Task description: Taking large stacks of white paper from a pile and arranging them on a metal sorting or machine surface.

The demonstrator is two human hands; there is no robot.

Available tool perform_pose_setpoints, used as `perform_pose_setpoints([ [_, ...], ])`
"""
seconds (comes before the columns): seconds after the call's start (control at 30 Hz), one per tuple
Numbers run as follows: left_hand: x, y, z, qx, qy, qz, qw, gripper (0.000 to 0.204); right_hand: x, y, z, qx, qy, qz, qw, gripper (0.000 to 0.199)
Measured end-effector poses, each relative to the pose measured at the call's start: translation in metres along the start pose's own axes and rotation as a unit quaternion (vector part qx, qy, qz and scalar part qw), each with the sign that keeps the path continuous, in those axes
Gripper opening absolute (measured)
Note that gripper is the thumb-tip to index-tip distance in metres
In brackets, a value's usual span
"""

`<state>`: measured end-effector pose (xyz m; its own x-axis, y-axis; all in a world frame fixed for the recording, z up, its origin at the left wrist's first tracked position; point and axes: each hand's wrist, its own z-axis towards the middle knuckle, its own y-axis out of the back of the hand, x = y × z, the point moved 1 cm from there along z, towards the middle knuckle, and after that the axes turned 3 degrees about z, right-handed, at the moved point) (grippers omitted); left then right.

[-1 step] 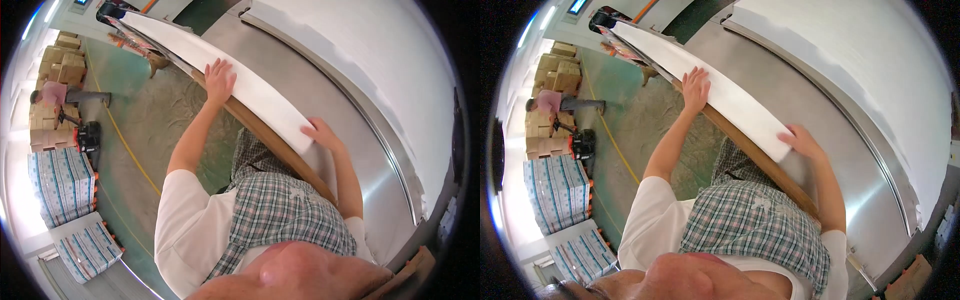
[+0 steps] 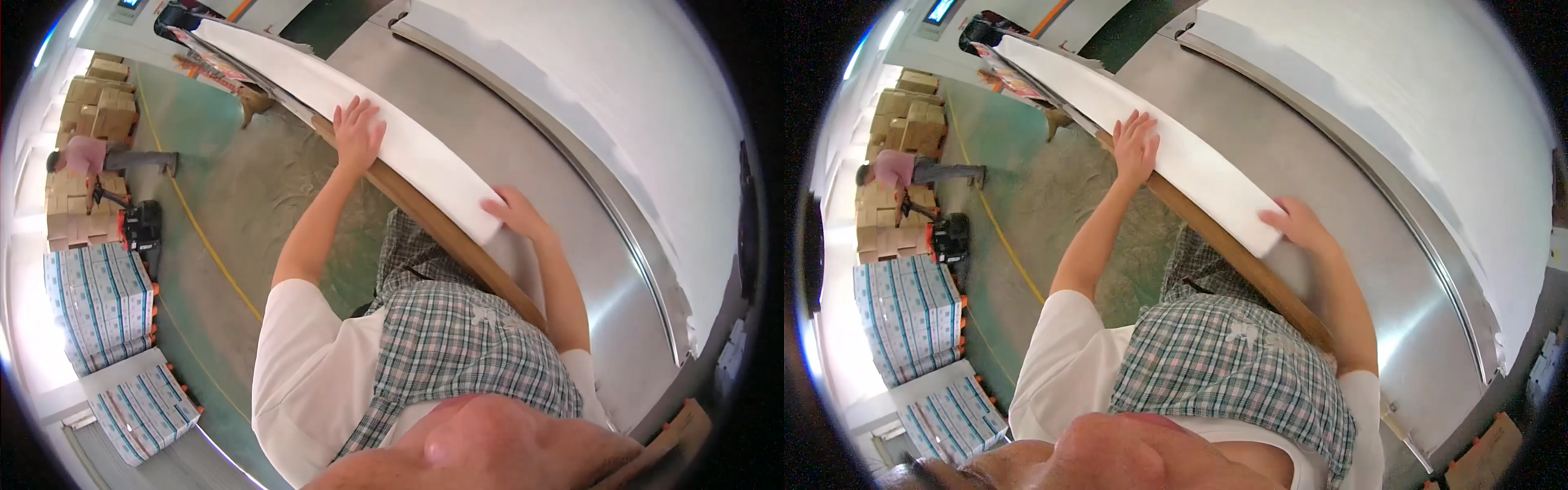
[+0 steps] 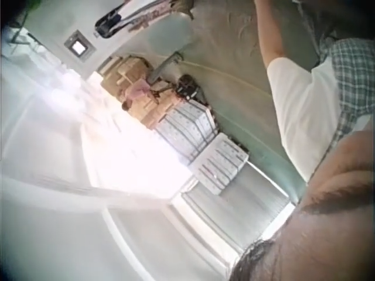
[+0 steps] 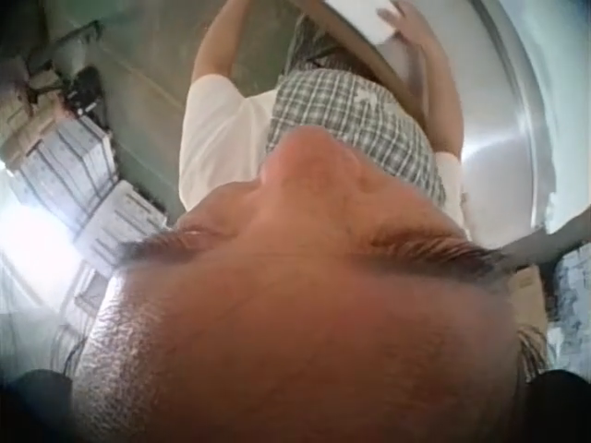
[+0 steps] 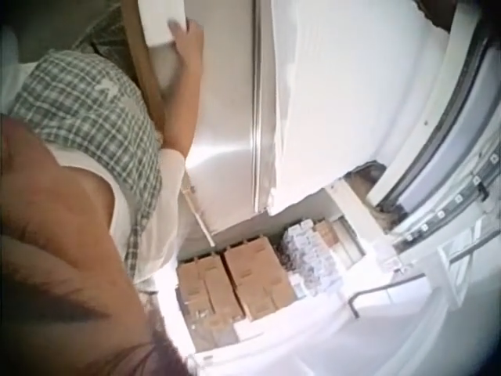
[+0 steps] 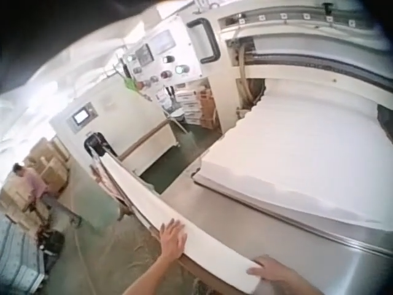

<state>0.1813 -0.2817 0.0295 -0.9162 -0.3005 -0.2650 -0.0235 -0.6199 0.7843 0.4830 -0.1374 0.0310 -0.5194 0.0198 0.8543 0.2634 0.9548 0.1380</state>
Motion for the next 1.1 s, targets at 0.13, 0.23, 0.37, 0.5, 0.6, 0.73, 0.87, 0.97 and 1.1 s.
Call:
perform_pose_setpoints([
  [0.13,0.018,-0.010,0.000,0.015,-0.021,-0.036,0.999,0.026,0.005,-0.053,0.101,-0.036,-0.009,0.004,0.999,0.038],
  [0.23,0.028,-0.005,-0.001,0.017,-0.039,-0.084,0.996,0.027,0.016,-0.080,0.142,-0.399,0.303,-0.221,0.837,0.027],
  [0.37,0.040,0.010,0.009,0.064,-0.064,-0.155,0.984,0.022,0.053,-0.045,0.134,-0.358,-0.017,-0.048,0.932,0.022],
  [0.5,0.043,0.003,0.056,0.111,-0.123,-0.192,0.967,0.017,-0.074,0.024,0.104,-0.543,0.016,0.049,0.838,0.018],
  [0.6,0.080,-0.040,0.113,0.085,-0.087,-0.276,0.953,0.019,-0.097,0.042,0.056,-0.586,-0.018,0.132,0.799,0.015],
  [0.73,0.109,-0.124,0.221,0.064,-0.004,-0.308,0.949,0.018,-0.115,0.062,0.010,-0.663,-0.046,0.263,0.700,0.019],
  [0.87,0.136,-0.217,0.292,0.014,0.055,-0.270,0.961,0.018,-0.127,0.087,0.001,-0.675,-0.075,0.295,0.672,0.029],
  [0.97,0.132,-0.262,0.312,-0.008,0.125,-0.298,0.946,0.022,-0.116,0.111,0.002,-0.695,-0.056,0.357,0.622,0.053],
  [1.1,0.113,-0.303,0.327,-0.044,0.204,-0.399,0.893,0.026,-0.142,0.144,-0.005,-0.712,-0.181,0.280,0.618,0.050],
])
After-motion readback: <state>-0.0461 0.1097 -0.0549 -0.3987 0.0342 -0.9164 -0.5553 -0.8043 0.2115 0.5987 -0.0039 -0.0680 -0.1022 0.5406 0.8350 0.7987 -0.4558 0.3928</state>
